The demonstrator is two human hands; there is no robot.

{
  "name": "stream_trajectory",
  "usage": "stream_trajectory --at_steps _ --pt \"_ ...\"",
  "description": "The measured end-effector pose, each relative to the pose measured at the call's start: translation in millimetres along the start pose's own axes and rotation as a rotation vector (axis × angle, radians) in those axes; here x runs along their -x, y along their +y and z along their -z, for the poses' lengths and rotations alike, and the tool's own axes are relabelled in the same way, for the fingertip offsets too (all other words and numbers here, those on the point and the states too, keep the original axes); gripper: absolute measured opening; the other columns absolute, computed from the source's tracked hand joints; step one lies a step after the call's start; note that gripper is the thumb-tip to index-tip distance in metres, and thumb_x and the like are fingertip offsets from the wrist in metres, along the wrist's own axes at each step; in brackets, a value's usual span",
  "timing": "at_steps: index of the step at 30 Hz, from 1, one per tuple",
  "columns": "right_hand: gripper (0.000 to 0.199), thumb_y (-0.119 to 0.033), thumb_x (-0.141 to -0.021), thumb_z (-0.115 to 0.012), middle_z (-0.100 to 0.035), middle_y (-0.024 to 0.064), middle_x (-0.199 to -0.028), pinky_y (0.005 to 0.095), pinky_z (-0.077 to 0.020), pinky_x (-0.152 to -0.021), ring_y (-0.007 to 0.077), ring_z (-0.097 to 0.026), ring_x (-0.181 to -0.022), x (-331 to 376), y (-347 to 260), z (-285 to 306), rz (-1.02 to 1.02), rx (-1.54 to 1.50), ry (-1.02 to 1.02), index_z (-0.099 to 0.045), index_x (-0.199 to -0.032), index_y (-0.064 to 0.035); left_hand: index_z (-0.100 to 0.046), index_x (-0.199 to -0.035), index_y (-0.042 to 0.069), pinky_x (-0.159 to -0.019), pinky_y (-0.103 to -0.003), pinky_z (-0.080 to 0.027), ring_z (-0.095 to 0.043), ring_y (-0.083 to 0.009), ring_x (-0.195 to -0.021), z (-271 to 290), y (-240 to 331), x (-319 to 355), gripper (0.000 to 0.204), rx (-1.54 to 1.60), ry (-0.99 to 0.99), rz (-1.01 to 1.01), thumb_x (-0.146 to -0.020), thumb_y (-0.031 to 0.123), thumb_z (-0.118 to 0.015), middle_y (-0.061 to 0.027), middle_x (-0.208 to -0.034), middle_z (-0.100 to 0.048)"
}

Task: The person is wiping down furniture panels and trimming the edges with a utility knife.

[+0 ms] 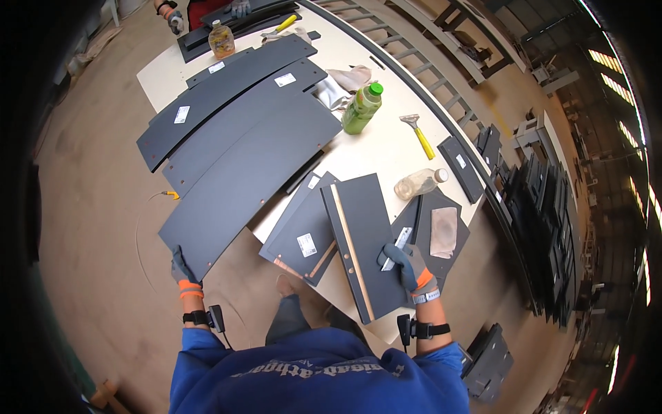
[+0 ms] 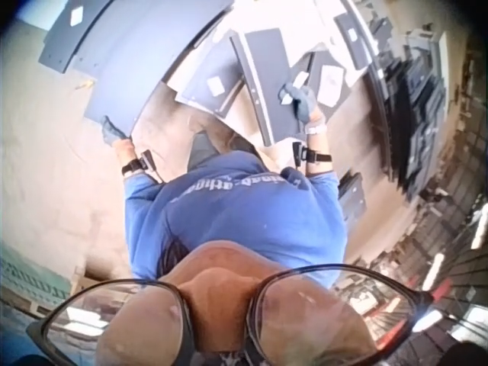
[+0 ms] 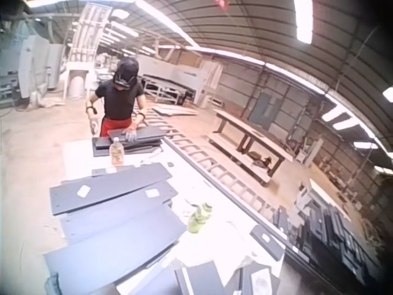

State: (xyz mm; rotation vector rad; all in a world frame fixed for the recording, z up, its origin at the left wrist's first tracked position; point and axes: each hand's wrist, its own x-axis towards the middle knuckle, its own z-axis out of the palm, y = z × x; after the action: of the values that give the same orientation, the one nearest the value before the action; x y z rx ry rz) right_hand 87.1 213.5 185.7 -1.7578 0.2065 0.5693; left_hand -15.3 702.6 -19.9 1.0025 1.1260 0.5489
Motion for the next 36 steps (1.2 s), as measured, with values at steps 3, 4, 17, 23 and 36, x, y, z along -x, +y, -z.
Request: stream_trajectory --at_steps 3,4,17,23,36 --pt "0.033 -0.028 -0.093 -0.050 -0.061 0.0042 -0.072 0.0258 -0.0437 -0.066 0.0117 -0.055 -0.068 6 20 -2 -0.043 -0.083 0.043 -0.065 -0.076 -0.0022 -0.060 -0.090 -0.001 -0.064 -0.033 -0.050 -0.060 -0.0203 -0.071 -28 1 11 0.039 -0.018 0.028 0.012 -0.083 0.037 -0.068 -0.0101 -0.087 -0.063" --pt "0.034 -0.028 -0.093 -0.049 -0.061 0.0046 -0.072 0.0260 -0.0437 -0.066 0.0119 -0.055 -0.068 8 26 -3 -0.052 -0.127 0.048 -0.065 -0.076 -0.0021 -0.060 -0.090 -0.001 -0.064 -0.033 -0.050 -0.060 -0.0203 -0.071 -31 0 10 0.039 -0.021 0.032 0.010 -0.083 0.037 -0.068 -0.0101 -0.087 -0.063" --pt "0.042 -0.027 -0.095 -0.041 -0.063 0.0078 -0.070 0.0280 -0.0449 -0.067 0.0147 -0.057 -0.067 30 45 -17 0.019 0.008 -0.013 -0.064 -0.073 -0.0009 -0.063 -0.085 0.000 -0.062 -0.031 -0.048 -0.056 -0.0168 -0.066 -71 -7 11 0.036 0.040 0.069 -0.024 -0.081 0.036 -0.070 -0.0066 -0.080 -0.062" --pt "0.039 -0.027 -0.094 -0.044 -0.063 0.0073 -0.071 0.0273 -0.0453 -0.067 0.0143 -0.058 -0.068 43 69 -21 0.051 -0.077 -0.002 -0.065 -0.074 -0.0008 -0.062 -0.092 0.001 -0.061 -0.030 -0.048 -0.057 -0.0166 -0.066 -50 -7 7 0.040 -0.028 0.003 -0.056 -0.085 0.040 -0.067 -0.0071 -0.084 -0.063" --pt "0.024 -0.020 -0.089 -0.059 -0.066 0.0071 -0.077 0.0255 -0.0483 -0.065 0.0120 -0.059 -0.069 66 107 -22 -0.067 -0.214 0.097 -0.066 -0.087 0.0030 -0.060 -0.109 0.005 -0.044 -0.020 -0.030 -0.057 -0.0107 -0.057 -25 54 52 0.034 -0.429 -0.092 -0.210 -0.086 0.030 -0.062 -0.0079 -0.091 -0.068"
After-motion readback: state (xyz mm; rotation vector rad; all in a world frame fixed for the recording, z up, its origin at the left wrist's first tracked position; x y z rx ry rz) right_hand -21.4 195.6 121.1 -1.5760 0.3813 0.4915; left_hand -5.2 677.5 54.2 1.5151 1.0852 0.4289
